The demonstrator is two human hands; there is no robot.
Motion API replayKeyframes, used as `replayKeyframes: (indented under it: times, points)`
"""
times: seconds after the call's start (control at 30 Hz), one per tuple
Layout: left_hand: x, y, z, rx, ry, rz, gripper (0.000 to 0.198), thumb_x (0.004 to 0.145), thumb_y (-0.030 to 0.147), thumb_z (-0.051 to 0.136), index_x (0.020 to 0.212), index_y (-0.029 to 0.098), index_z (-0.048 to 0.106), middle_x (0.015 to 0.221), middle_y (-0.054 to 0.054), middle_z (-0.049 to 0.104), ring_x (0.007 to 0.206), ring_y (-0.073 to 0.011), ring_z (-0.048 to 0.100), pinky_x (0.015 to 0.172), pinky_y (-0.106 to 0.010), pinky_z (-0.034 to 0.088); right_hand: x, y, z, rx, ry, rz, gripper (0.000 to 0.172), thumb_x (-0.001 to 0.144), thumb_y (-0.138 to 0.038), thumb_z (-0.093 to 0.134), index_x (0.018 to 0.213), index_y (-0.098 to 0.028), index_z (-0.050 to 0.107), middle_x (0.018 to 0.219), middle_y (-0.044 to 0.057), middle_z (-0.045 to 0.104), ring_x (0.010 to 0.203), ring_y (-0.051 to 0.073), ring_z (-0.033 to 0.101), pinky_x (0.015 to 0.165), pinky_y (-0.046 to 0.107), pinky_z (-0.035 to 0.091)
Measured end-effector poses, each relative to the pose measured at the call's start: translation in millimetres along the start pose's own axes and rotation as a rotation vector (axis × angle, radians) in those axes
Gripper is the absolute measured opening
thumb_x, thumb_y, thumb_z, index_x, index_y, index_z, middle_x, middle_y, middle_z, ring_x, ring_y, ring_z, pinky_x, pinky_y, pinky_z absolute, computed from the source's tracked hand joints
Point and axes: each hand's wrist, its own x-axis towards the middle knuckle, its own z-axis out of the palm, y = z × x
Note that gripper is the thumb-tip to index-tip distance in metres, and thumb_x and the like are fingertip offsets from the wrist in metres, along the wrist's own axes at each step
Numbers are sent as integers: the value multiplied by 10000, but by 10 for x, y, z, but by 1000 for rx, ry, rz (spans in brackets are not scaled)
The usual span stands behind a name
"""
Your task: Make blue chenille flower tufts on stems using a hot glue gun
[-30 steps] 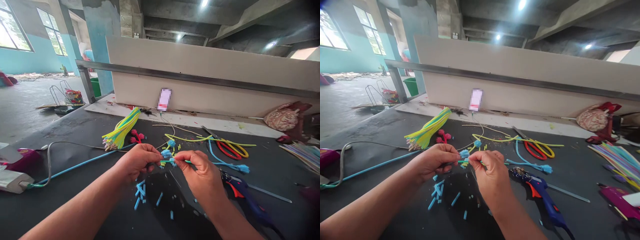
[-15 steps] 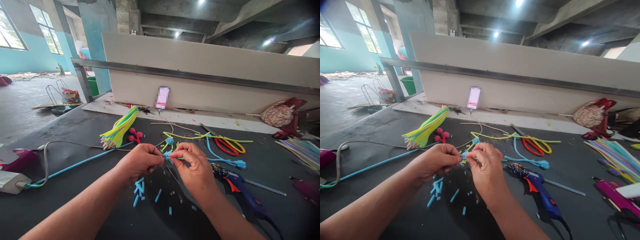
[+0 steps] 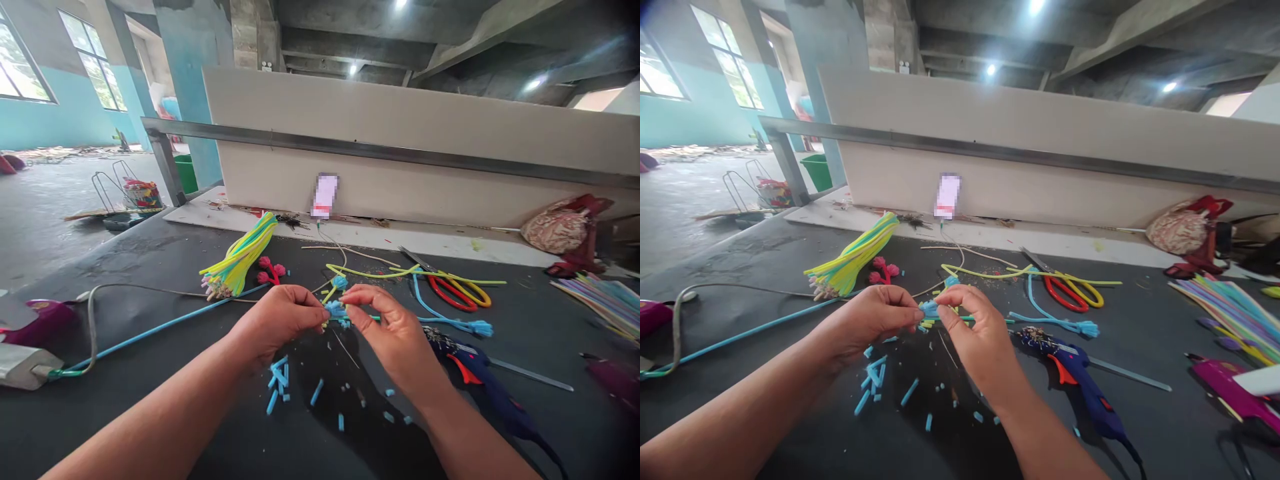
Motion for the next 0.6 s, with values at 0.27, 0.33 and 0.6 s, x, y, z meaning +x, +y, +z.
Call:
replayKeyframes:
  times: [0.27, 0.33, 0.6]
  points:
    - [-11, -9, 20, 13, 9, -1, 176, 647, 297, 665, 614, 145, 584, 475, 41, 519, 359, -28, 348, 362, -167, 198, -15, -55, 25, 28, -107, 182, 183, 775, -318, 593, 917, -206, 619, 884, 33, 657, 857, 204, 601, 818, 359, 447]
    - [-22, 12, 27, 12, -2, -6, 171, 650, 295, 661, 617, 145, 586, 483, 37, 527, 364, -32, 365, 367, -167, 209, -15, -30, 31, 70, -125, 223, 173, 780, -322, 593, 907, -208, 622, 864, 28, 662, 824, 198, 610, 787, 353, 461]
    - [-30, 11, 37, 14, -32, 11, 178, 645, 292, 670, 604, 136, 595, 505, 30, 538, 401, -35, 369, 388, -170, 236, -38, -7, -3, 365, -183, 459, 187, 738, -366, 651, 812, -197, 627, 689, -3, 649, 589, 150, 582, 557, 285, 470]
